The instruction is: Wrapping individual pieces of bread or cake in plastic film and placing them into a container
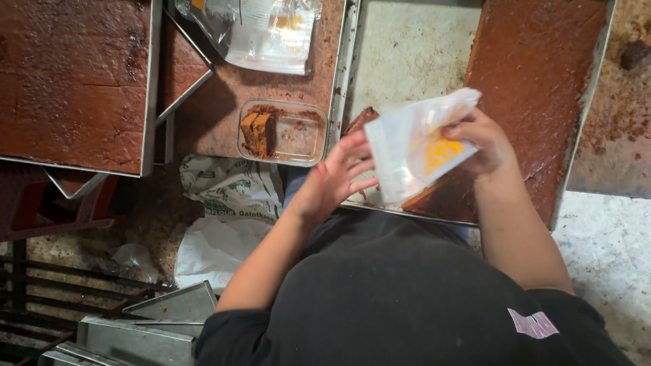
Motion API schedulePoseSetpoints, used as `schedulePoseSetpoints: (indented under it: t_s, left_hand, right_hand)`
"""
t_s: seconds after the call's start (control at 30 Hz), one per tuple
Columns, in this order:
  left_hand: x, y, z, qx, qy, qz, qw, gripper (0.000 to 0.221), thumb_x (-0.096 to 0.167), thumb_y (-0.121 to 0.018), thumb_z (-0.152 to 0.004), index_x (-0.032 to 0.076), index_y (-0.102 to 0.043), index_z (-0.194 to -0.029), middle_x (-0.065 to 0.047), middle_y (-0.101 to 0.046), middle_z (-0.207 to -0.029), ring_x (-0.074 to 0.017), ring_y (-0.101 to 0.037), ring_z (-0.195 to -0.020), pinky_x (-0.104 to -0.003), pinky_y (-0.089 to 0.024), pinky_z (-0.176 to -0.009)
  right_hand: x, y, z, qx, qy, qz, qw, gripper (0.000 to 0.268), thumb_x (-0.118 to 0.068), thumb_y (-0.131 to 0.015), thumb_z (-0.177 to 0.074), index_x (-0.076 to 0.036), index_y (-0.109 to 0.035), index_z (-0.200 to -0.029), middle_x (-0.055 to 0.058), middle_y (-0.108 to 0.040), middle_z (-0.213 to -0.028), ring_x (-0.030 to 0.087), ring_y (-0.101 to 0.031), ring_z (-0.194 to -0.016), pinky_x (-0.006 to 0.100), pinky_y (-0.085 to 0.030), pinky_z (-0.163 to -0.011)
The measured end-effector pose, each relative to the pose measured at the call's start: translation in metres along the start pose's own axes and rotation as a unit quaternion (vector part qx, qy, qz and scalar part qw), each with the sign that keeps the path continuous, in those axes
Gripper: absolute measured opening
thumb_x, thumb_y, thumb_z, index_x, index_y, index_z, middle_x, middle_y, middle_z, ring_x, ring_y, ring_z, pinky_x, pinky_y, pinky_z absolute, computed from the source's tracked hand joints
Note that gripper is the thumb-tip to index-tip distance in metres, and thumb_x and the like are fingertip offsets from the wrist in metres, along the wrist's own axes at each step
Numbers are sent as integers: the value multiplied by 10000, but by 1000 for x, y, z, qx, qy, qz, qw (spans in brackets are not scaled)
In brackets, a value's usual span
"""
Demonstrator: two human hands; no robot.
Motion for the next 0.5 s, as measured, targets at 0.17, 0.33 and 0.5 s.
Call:
schedulePoseSetpoints:
  t_s: [0.17,0.33,0.5]
  left_hand:
    - [-24,-35,-27,50,172,291,940,1044,868,-441,-865,142,-356,-1611,-242,-401,-1593,-540,-441,-1369,-724,-427,-1039]
    - [-61,-49,-20,-71,213,355,908,849,582,-638,-970,78,-380,-1603,-335,-417,-1549,-642,-490,-1270,-743,-536,-918]
    - [-72,-8,-37,37,132,298,945,1093,867,-524,-902,74,-311,-1623,-303,-505,-1495,-485,-568,-1293,-593,-470,-1105]
  right_hand:
    - [16,-34,-7,-54,-36,116,991,438,40,-727,-699,-11,-684,-1132,184,-735,-991,298,-759,-853,429,-614,-744]
    - [-34,-79,14,-103,-10,200,974,313,23,-779,-709,-74,-672,-987,99,-736,-1003,193,-729,-889,336,-580,-783]
    - [-39,-83,5,-141,-8,216,966,237,41,-772,-738,-38,-694,-947,86,-708,-983,171,-704,-875,320,-591,-759]
Point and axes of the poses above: each hand's wrist, its own z-axis away from the middle knuckle, its own y-axis out of the back of the hand, x = y × z, the point moved 8 cm from there along -z, towards the middle knuckle
